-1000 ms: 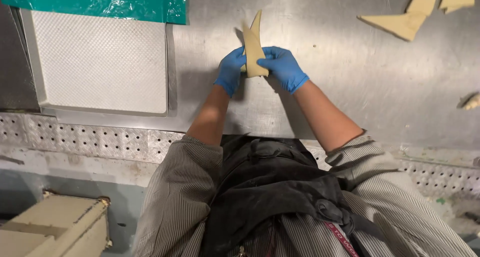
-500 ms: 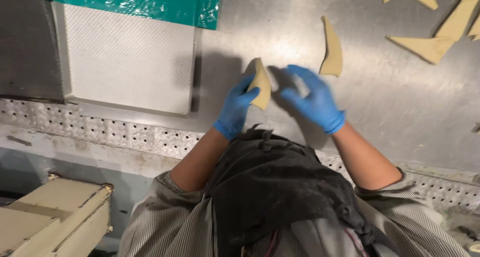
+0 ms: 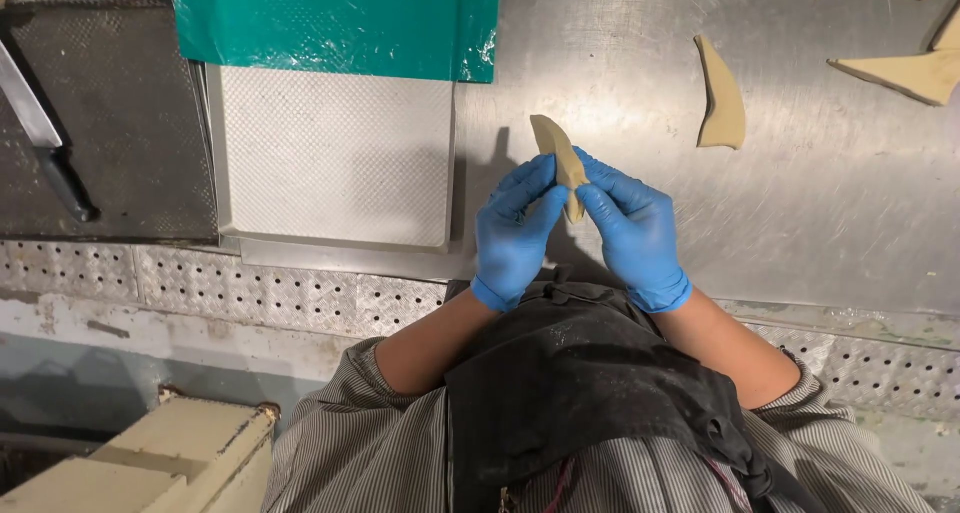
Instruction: Rolling triangular pieces of dough into croissant shapes on a stainless steel table.
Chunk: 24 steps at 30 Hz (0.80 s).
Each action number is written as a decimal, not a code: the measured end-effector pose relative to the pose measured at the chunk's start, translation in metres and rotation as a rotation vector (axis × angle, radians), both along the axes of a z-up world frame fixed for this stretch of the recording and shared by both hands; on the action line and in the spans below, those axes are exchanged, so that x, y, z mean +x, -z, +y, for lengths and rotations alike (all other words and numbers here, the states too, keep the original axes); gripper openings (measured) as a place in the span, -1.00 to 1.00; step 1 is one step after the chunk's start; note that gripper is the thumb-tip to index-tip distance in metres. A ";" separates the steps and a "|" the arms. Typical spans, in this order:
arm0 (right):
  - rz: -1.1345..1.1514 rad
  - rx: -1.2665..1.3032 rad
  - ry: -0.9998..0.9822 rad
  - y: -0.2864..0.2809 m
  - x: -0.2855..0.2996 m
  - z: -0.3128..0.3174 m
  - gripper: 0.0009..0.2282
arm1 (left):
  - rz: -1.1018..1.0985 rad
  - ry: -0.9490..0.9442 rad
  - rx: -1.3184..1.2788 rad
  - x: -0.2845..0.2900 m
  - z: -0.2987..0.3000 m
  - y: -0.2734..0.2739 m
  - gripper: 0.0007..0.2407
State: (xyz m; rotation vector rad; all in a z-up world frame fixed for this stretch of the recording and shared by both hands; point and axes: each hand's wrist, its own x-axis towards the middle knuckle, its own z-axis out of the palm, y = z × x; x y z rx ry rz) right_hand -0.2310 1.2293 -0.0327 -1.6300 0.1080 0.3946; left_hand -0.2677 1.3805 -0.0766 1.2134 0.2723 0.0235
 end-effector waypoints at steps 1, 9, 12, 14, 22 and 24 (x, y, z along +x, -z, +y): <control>0.009 0.032 -0.007 -0.005 0.001 0.004 -0.75 | 0.027 0.006 -0.045 0.001 0.004 -0.004 -0.70; 0.083 0.081 0.028 -0.015 -0.003 0.006 -0.84 | 0.034 0.128 -0.076 -0.003 0.019 -0.006 -0.70; 0.099 0.034 0.164 -0.013 -0.016 0.010 -0.84 | -0.017 0.120 -0.060 -0.005 0.018 -0.008 -0.74; -0.155 -0.095 0.030 -0.016 -0.017 0.010 -0.84 | 0.023 0.198 -0.008 0.003 0.015 -0.022 -0.69; 0.053 0.153 0.175 0.020 -0.015 -0.028 -0.90 | 0.103 0.105 -0.066 0.008 0.002 -0.013 -0.77; 0.148 0.320 0.316 0.030 -0.010 -0.035 -0.87 | 0.132 0.091 -0.131 0.017 0.001 -0.005 -0.78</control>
